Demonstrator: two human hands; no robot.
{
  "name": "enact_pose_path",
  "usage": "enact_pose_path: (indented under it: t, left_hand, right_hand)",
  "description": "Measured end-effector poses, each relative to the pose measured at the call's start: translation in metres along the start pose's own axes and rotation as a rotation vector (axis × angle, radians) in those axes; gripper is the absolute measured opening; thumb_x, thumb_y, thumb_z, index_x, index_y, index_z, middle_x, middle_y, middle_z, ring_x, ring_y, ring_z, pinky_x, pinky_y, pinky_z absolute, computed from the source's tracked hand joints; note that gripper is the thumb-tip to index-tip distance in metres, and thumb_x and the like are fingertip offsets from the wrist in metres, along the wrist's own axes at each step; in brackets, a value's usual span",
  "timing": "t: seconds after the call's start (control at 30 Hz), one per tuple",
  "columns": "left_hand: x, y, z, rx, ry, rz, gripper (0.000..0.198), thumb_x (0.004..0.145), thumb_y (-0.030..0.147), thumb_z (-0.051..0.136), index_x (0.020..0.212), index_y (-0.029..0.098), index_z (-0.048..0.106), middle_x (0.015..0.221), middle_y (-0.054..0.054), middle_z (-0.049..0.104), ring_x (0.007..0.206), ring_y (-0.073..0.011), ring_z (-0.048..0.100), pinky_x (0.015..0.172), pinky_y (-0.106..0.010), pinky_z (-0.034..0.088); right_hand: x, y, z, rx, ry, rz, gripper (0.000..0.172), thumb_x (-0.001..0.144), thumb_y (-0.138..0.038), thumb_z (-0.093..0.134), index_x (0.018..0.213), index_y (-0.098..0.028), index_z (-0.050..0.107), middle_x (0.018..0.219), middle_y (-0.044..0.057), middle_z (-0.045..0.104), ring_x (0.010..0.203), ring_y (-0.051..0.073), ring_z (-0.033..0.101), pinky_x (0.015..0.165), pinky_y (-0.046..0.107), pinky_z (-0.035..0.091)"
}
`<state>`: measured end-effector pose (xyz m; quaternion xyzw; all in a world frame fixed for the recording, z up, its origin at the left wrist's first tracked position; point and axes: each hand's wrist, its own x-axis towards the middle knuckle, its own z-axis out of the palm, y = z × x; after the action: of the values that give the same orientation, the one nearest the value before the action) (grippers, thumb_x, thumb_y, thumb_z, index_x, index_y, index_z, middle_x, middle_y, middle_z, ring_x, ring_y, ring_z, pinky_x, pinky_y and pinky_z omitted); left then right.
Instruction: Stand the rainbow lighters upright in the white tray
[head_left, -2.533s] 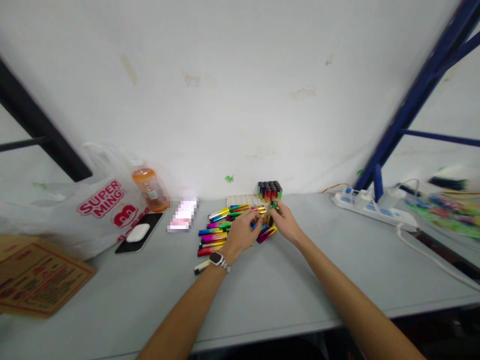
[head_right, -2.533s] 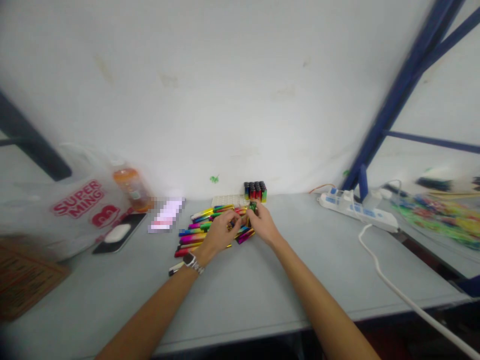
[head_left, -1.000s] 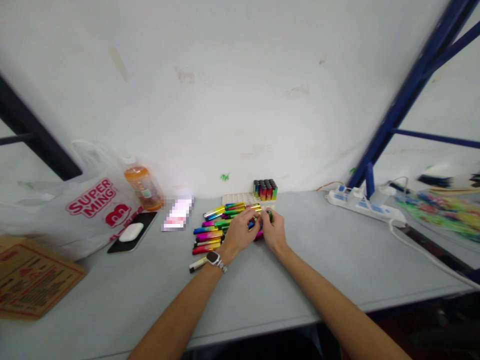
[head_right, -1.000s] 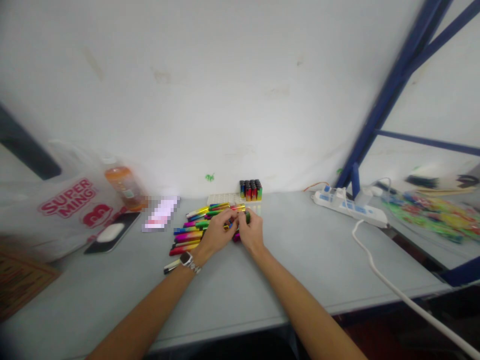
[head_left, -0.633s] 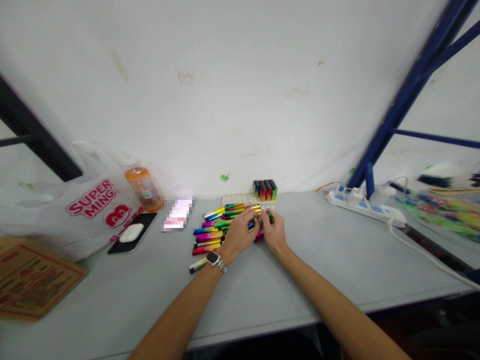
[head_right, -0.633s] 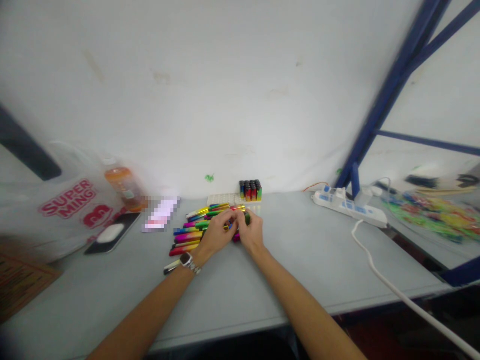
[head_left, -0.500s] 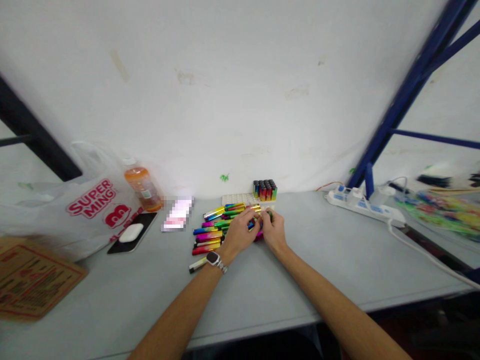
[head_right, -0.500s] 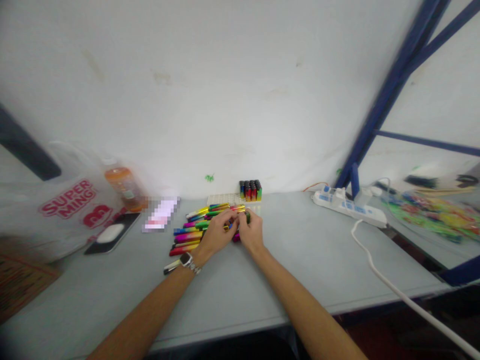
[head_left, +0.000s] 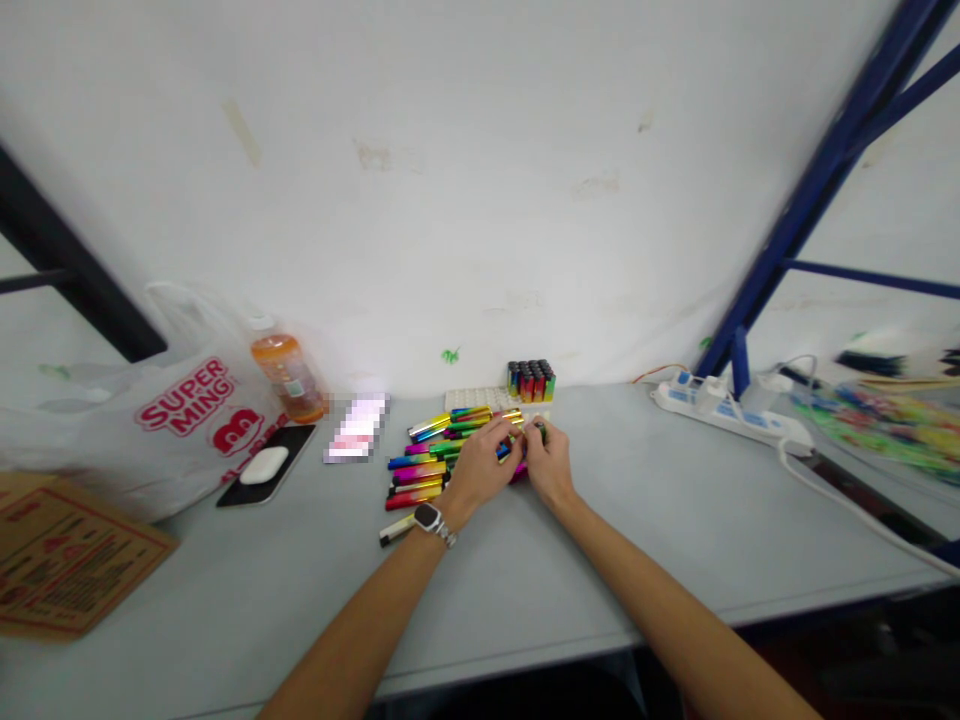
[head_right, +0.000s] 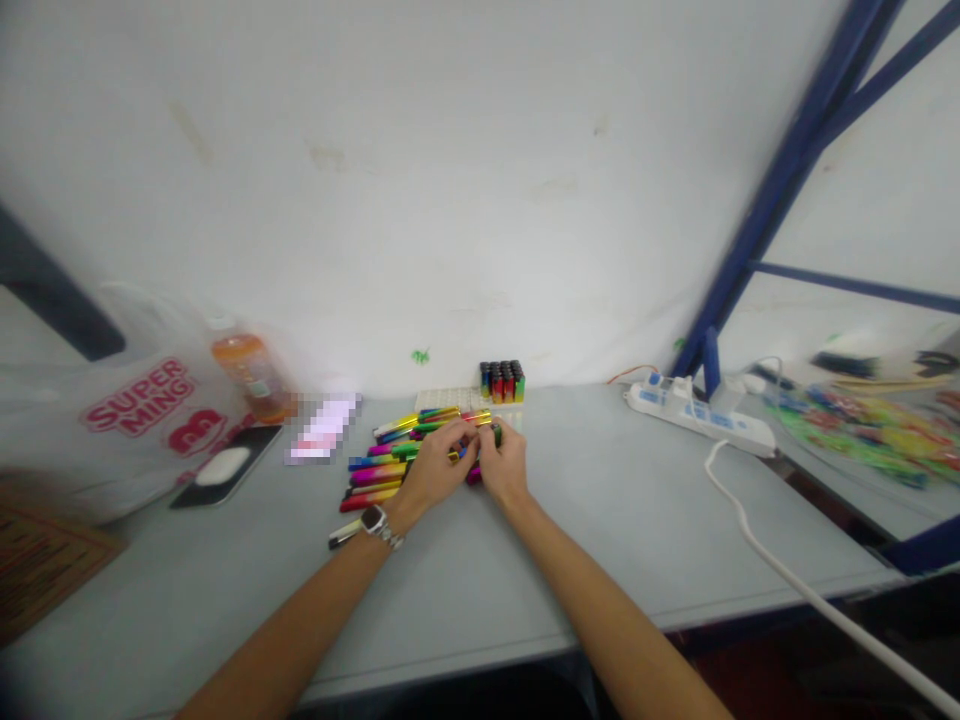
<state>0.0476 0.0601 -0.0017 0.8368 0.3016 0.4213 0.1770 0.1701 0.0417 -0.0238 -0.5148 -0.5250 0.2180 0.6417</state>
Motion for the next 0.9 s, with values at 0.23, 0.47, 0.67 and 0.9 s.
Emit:
enact_pose_path:
  t: [0.23, 0.47, 0.67, 0.9]
  left_hand:
    - [0.001, 0.0, 0.007, -0.142, 0.094, -0.087, 0.009, 0.087, 0.024, 0.06, 0.094, 0.018, 0.061, 0.091, -0.004, 0.062, 0.077, -0.0144, 0.058, 0.07, -0.027, 0.049]
    - [0.002, -0.007, 0.026, -0.329, 0.161, -0.202, 0.018, 0.086, 0.029, 0.064, 0.1, 0.017, 0.066, 0.096, -0.005, 0.066, 0.081, -0.0149, 0.061, 0.072, -0.026, 0.05]
    - [0.037, -0.023, 0.008, -0.457, 0.233, -0.264, 0.025, 0.084, 0.036, 0.067, 0.098, 0.016, 0.062, 0.087, -0.004, 0.068, 0.081, -0.0153, 0.066, 0.072, -0.026, 0.053]
    - [0.094, -0.067, 0.003, -0.171, 0.106, -0.196, 0.013, 0.079, 0.02, 0.067, 0.091, 0.017, 0.065, 0.078, -0.001, 0.069, 0.073, -0.0135, 0.065, 0.073, -0.027, 0.053]
  right_hand:
    - [-0.002, 0.0, -0.003, 0.066, -0.04, 0.027, 0.033, 0.091, -0.05, 0.045, 0.075, -0.021, 0.049, 0.063, -0.004, 0.048, 0.061, 0.014, 0.044, 0.059, 0.026, 0.037]
    - [-0.004, 0.007, 0.0, 0.191, -0.093, 0.075, 0.035, 0.095, -0.057, 0.038, 0.101, -0.025, 0.05, 0.087, 0.0, 0.06, 0.074, 0.017, 0.057, 0.067, 0.029, 0.045]
    - [0.018, 0.017, -0.016, 0.09, 0.022, 0.084, 0.043, 0.093, -0.061, 0.036, 0.112, -0.025, 0.051, 0.097, 0.002, 0.061, 0.091, 0.02, 0.06, 0.081, 0.033, 0.045]
    - [0.033, 0.03, -0.035, 0.095, 0.077, 0.177, 0.044, 0.09, -0.062, 0.037, 0.104, -0.024, 0.052, 0.084, 0.002, 0.062, 0.082, 0.02, 0.06, 0.068, 0.03, 0.044]
